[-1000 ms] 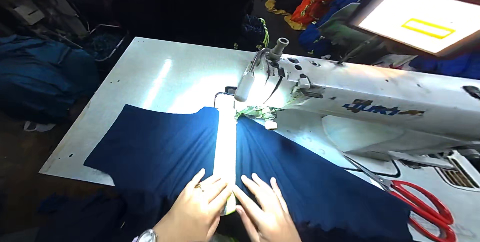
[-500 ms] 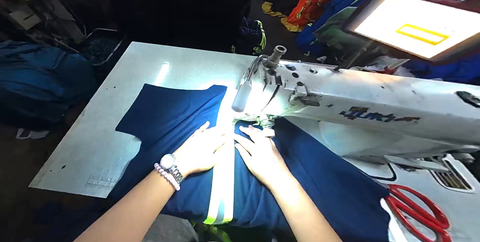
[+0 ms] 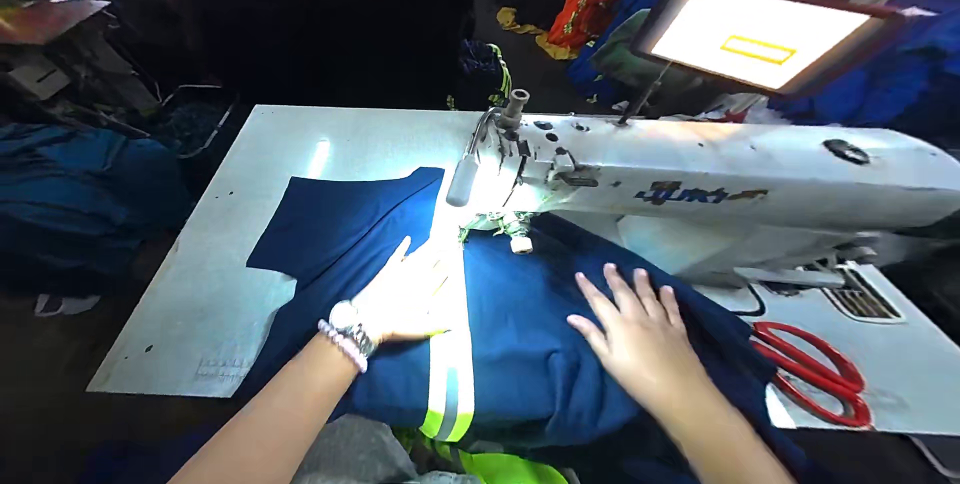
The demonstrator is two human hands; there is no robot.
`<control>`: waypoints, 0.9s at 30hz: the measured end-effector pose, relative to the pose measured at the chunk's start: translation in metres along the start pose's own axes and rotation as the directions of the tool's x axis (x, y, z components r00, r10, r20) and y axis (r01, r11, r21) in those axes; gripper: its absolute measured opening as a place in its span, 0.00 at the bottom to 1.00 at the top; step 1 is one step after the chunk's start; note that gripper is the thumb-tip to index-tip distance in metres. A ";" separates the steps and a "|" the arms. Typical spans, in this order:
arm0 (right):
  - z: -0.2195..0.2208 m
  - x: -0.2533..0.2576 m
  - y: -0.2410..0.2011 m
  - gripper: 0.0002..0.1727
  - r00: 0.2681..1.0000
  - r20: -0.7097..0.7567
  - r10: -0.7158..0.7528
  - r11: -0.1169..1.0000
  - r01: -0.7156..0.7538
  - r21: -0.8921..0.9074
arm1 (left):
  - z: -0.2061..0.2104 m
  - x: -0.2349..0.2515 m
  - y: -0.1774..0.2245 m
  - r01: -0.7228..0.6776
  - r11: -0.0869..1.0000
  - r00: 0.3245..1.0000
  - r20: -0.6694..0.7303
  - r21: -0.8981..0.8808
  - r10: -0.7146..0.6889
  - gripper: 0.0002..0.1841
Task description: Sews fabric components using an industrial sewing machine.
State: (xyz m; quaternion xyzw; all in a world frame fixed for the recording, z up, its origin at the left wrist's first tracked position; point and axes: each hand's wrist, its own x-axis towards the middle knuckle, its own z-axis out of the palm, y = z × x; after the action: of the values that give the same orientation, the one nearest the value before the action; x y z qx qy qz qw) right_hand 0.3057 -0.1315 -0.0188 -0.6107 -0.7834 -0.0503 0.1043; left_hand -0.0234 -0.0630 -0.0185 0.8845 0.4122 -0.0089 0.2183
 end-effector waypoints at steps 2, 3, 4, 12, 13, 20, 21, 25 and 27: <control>-0.009 -0.006 -0.050 0.21 0.991 -0.103 -0.085 0.990 0.096 0.107 | 0.014 -0.024 0.023 -0.054 0.998 0.992 -0.117 -0.029 0.050 0.36; -0.006 -0.014 -0.073 0.19 0.982 -0.127 -0.137 0.971 0.159 0.181 | 0.029 -0.038 0.035 -0.116 0.993 0.956 -0.271 -0.002 0.111 0.25; -0.002 -0.024 -0.093 0.17 0.976 -0.120 -0.182 0.941 0.208 0.266 | 0.047 -0.050 0.045 -0.163 0.984 0.884 -0.432 0.074 0.179 0.15; 0.012 -0.054 -0.129 0.13 0.979 -0.095 -0.182 0.934 0.202 0.296 | 0.095 -0.094 0.089 0.047 0.999 0.770 -0.637 0.016 -0.026 0.13; 0.015 -0.048 -0.127 0.13 0.976 -0.110 -0.186 0.935 0.210 0.287 | 0.096 -0.090 0.087 0.064 0.998 0.763 -0.646 0.018 -0.038 0.13; 0.038 0.010 -0.111 0.18 0.967 -0.205 -0.154 0.951 0.201 0.233 | 0.068 -0.049 0.059 0.103 0.995 0.813 -0.577 0.013 -0.077 0.19; 0.037 0.011 -0.110 0.18 0.967 -0.197 -0.163 0.952 0.206 0.226 | 0.065 -0.048 0.060 0.115 0.993 0.828 -0.554 0.025 -0.082 0.18; 0.025 -0.010 -0.115 0.18 0.965 -0.153 -0.214 0.942 0.245 0.228 | 0.081 -0.064 0.077 0.074 0.993 0.748 -0.664 0.096 0.008 0.13; 0.024 -0.016 -0.116 0.18 0.968 -0.135 -0.211 0.941 0.239 0.241 | 0.084 -0.072 0.083 0.069 0.997 0.773 -0.633 0.030 -0.035 0.15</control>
State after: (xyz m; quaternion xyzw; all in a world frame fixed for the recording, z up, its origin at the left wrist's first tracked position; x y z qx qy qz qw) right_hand 0.1949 -0.1706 -0.0398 -0.4949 -0.8413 0.0070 0.2173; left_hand 0.0035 -0.1954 -0.0487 0.8297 0.4856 0.2717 0.0442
